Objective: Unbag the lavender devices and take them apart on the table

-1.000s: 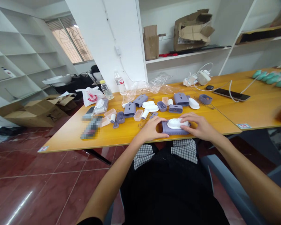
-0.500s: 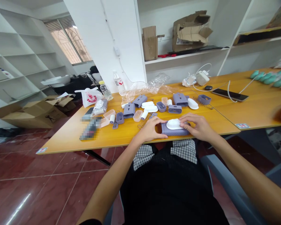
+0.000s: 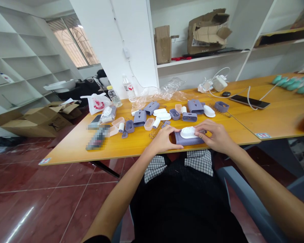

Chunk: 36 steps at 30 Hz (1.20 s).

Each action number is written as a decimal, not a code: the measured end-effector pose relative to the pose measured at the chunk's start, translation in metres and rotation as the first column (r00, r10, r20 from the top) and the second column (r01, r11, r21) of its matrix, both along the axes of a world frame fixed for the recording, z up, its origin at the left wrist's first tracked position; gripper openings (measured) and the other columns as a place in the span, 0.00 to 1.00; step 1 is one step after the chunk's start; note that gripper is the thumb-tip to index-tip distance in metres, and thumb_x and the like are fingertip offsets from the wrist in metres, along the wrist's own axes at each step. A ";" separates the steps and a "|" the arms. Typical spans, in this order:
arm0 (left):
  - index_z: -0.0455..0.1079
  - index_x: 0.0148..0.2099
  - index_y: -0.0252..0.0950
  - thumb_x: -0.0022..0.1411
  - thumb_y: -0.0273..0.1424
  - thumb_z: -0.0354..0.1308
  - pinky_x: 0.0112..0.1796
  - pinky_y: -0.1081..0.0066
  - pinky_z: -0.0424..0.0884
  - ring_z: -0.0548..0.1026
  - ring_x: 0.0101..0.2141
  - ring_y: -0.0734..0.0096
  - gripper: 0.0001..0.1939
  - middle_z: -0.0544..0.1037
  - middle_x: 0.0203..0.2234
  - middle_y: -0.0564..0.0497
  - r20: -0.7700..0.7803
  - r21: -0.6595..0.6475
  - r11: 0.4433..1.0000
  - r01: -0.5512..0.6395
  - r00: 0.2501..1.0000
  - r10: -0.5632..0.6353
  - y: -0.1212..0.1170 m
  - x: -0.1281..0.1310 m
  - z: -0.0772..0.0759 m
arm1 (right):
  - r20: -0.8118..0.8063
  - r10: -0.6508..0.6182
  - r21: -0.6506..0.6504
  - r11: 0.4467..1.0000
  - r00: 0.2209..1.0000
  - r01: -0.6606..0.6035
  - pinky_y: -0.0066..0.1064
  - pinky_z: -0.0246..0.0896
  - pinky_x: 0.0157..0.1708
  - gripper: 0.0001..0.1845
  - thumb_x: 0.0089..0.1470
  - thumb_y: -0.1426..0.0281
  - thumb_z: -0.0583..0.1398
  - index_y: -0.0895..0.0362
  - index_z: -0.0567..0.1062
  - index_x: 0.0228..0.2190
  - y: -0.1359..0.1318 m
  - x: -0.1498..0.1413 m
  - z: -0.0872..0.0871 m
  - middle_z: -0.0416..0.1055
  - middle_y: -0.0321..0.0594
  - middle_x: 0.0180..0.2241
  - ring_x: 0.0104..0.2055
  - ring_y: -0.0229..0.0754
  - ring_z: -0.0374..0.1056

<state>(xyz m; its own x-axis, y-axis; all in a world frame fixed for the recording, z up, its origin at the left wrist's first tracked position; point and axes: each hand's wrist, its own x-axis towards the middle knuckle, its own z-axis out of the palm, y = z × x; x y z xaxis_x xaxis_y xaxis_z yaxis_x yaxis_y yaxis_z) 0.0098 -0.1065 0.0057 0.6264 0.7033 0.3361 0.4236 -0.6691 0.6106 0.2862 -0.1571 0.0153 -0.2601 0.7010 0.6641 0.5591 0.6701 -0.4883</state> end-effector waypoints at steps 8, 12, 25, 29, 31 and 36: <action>0.77 0.57 0.40 0.51 0.46 0.82 0.59 0.50 0.73 0.77 0.53 0.50 0.36 0.76 0.51 0.45 -0.010 -0.010 0.999 0.041 0.999 -0.041 0.000 -0.003 0.002 | -0.083 0.023 -0.122 0.992 0.996 -0.033 0.49 0.75 0.46 0.11 0.65 0.58 0.66 0.49 0.83 0.32 0.004 0.007 -0.007 0.85 0.43 0.38 0.42 0.55 0.80; 0.76 0.58 0.40 0.53 0.47 0.80 0.60 0.48 0.72 0.77 0.54 0.48 0.34 0.76 0.50 0.45 0.031 0.006 0.998 0.062 0.998 -0.062 -0.002 -0.004 0.003 | -0.094 -0.002 -0.182 0.983 0.996 -0.015 0.47 0.73 0.48 0.12 0.64 0.57 0.66 0.50 0.82 0.33 0.004 0.008 -0.007 0.84 0.42 0.38 0.43 0.54 0.80; 0.78 0.53 0.38 0.66 0.44 0.70 0.48 0.58 0.77 0.80 0.43 0.60 0.19 0.83 0.47 0.46 0.153 -0.081 0.994 0.077 0.986 -0.064 -0.002 -0.002 0.007 | -0.539 -0.142 -0.474 0.866 0.830 -0.160 0.40 0.74 0.41 0.19 0.53 0.50 0.74 0.49 0.83 0.38 0.010 -0.001 -0.020 0.84 0.41 0.40 0.42 0.50 0.77; 0.79 0.53 0.37 0.66 0.44 0.70 0.47 0.60 0.77 0.81 0.44 0.60 0.19 0.84 0.46 0.45 0.162 -0.120 0.991 0.057 0.986 -0.037 0.001 -0.001 0.005 | -0.660 -0.061 -0.472 0.810 0.749 -0.349 0.47 0.75 0.52 0.21 0.52 0.52 0.76 0.46 0.83 0.44 0.013 0.014 -0.025 0.84 0.41 0.49 0.50 0.53 0.79; 0.79 0.54 0.37 0.67 0.44 0.69 0.48 0.59 0.78 0.81 0.45 0.59 0.20 0.84 0.47 0.45 0.162 -0.137 0.990 0.046 0.987 -0.023 0.003 -0.001 0.004 | -0.694 -0.044 -0.461 0.794 0.718 -0.397 0.49 0.75 0.53 0.21 0.52 0.53 0.76 0.46 0.83 0.45 0.014 0.020 -0.027 0.84 0.42 0.50 0.51 0.53 0.79; 0.78 0.56 0.37 0.70 0.45 0.65 0.49 0.58 0.77 0.80 0.47 0.58 0.20 0.82 0.50 0.43 0.157 -0.112 0.992 0.065 0.987 -0.047 0.008 -0.004 0.002 | -0.707 -0.004 -0.452 0.772 0.707 -0.448 0.49 0.75 0.56 0.22 0.48 0.56 0.79 0.46 0.84 0.44 0.017 0.026 -0.030 0.84 0.42 0.50 0.51 0.52 0.80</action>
<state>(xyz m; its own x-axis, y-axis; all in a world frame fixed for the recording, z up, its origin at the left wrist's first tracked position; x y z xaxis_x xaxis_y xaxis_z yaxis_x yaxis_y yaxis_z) 0.0062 -0.0984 0.0079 0.6130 0.7086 0.3494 0.2831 -0.6099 0.7402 0.3122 -0.1403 -0.0151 -0.1342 0.9643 0.2281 -0.1718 0.2041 -0.9638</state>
